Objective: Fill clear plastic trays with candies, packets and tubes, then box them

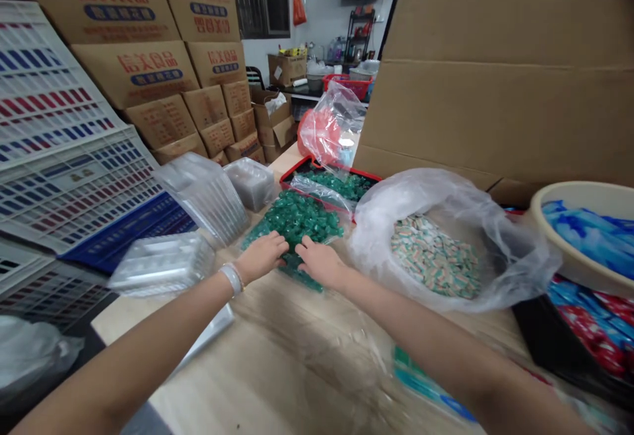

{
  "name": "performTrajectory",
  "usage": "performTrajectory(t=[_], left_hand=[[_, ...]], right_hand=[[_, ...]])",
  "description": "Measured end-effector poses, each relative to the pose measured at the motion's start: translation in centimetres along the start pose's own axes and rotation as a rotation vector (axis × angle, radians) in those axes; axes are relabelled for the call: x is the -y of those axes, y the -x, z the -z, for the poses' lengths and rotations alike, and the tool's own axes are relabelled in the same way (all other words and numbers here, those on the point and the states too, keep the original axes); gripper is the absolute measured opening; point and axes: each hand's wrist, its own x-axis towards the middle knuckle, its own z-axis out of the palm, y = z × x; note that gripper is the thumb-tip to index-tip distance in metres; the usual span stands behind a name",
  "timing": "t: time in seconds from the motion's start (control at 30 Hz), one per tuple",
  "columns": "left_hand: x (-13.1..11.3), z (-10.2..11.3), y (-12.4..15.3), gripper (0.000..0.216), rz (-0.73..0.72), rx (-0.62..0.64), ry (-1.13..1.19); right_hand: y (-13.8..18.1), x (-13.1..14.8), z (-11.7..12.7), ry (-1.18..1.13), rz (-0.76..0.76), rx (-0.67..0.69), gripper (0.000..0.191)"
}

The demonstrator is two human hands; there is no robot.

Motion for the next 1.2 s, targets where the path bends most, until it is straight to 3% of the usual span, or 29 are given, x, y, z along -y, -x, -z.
performTrajectory(t=[0.2,0.4,0.6,0.8,1.03,1.2], left_hand=[[0.3,-0.6,-0.2,0.016,-0.064,0.048,-0.041],[1.0,-0.9,1.9,0.023,-0.056,-0.001,0.046],[2.4,-1.1,3.9,0.027,-0.019,0.028,0.138],[2.0,-0.5,3.2,0.030,0.072,0.027,0.122],[-0.8,-1.7,0.5,0.012,0.400,-0.265,0.087],[-1.9,-3.3,0.6,0.018,0.905,-0.617,0.326]], right_hand=[[-0.8,-0.6,-0.5,0.005,0.094,0.032,0.018],[0.5,-1.7,-1.3,-0.011,0.287,-0.054,0.015],[2.8,-3.3,-1.8,-0.068,0.311,-0.022,0.015],[2.3,-2.3,-1.6,0.041,0.206,-0.056,0.014],[1.9,-1.2,-1.6,0.180,0.254,-0.109,0.009],[1.8,0.1,-1.7,0.170,0.271,-0.115,0.007]])
